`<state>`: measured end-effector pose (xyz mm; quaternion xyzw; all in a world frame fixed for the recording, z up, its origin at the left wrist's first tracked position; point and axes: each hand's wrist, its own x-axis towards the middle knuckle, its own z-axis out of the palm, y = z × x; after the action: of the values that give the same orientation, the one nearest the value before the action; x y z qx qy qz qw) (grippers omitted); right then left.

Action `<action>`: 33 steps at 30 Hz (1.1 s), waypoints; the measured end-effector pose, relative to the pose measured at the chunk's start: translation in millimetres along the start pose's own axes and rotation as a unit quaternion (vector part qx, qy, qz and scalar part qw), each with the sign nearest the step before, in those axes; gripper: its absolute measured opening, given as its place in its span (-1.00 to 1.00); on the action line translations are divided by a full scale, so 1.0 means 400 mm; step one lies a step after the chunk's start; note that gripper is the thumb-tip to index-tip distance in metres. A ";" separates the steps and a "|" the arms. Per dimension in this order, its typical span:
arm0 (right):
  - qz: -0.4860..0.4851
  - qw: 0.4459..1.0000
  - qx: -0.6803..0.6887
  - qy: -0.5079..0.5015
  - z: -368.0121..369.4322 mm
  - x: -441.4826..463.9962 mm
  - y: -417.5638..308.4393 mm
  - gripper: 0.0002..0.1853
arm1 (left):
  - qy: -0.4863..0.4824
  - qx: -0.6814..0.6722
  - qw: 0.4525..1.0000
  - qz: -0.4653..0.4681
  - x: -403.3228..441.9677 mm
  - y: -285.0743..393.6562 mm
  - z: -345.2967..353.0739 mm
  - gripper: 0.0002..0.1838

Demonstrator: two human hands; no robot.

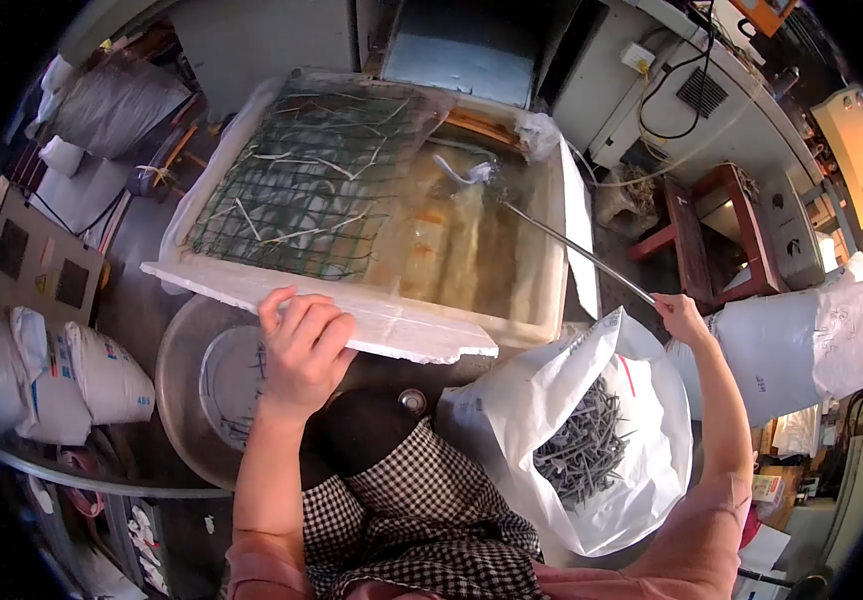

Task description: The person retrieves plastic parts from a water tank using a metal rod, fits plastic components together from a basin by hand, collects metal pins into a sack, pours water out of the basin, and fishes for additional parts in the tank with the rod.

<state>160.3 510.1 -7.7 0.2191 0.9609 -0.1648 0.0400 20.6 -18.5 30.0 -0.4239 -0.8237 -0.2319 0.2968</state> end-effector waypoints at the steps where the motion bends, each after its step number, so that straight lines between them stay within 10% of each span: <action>1: -0.003 1.000 -0.001 -0.001 0.010 0.021 -0.004 -0.74 | 0.001 0.002 1.000 -0.003 -0.002 -0.002 0.003 -0.70; 17: -0.142 0.988 0.045 -0.028 0.217 0.263 -0.120 -0.73 | 0.018 -0.002 1.000 -0.015 0.003 -0.017 0.026 -0.79; 21: 0.004 0.988 0.126 -0.087 0.122 0.214 -0.079 -0.74 | 0.020 0.002 1.000 -0.022 -0.006 -0.027 0.026 -0.81; 33: -0.053 0.989 0.095 -0.101 0.262 0.322 -0.111 -0.71 | 0.026 0.011 0.999 -0.027 -0.003 -0.028 0.041 -0.82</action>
<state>25.4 490.0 -112.2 0.1531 0.9422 -0.2782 0.1071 6.9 -15.1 15.9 -0.3924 -0.8291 -0.2420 0.3163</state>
